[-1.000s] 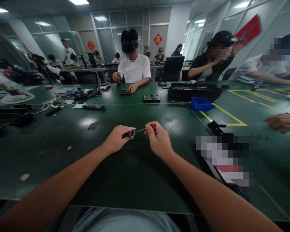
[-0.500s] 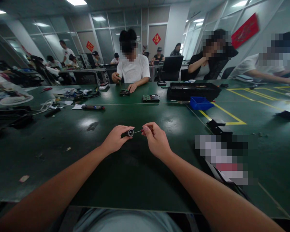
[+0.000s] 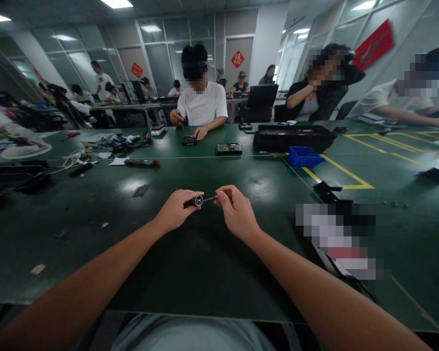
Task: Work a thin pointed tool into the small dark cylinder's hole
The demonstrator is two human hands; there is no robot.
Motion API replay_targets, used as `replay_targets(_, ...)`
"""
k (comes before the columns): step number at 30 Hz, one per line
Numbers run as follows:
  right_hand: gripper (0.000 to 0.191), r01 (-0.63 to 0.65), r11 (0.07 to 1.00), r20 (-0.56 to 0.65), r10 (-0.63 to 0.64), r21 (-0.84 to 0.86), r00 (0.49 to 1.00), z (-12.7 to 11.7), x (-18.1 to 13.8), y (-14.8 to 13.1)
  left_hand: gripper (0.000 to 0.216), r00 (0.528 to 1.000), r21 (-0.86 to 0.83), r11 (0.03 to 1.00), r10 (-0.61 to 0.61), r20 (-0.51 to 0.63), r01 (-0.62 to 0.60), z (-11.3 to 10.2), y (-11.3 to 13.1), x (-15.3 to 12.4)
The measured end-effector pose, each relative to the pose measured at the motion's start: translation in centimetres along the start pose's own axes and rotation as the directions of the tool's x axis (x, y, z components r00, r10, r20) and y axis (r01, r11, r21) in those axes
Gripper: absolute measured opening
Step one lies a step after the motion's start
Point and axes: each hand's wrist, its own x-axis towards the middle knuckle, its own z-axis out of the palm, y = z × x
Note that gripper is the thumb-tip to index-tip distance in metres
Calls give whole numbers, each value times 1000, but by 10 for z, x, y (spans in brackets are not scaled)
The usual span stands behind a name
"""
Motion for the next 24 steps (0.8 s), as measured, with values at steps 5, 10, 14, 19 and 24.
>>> replay_targets(5, 23, -15, 1000, -1, 15, 3, 1000, 1, 1, 1, 39, 1000, 9, 1000, 5, 11, -5, 1, -1, 0)
replay_targets(10, 25, -3, 999, -51, 2, -32, 999, -2, 0, 2, 39, 1000, 10, 1000, -2, 23, 2, 1, 1, -1)
replay_targets(14, 25, 58, 997, -119, -63, -45, 991, -7, -1, 0, 39, 999, 2, 1000, -29, 30, 29, 0, 2, -1)
replay_targets(19, 21, 103, 993, -63, -106, -55, 992, -8, -2, -4, 39, 998, -1, 999, -35, 43, 36, 0, 2, -1)
replay_targets(24, 21, 82, 991, -70, -90, -109, 993, -8, 0, -2, 40, 998, 12, 999, -42, 48, 42, 0, 2, -1)
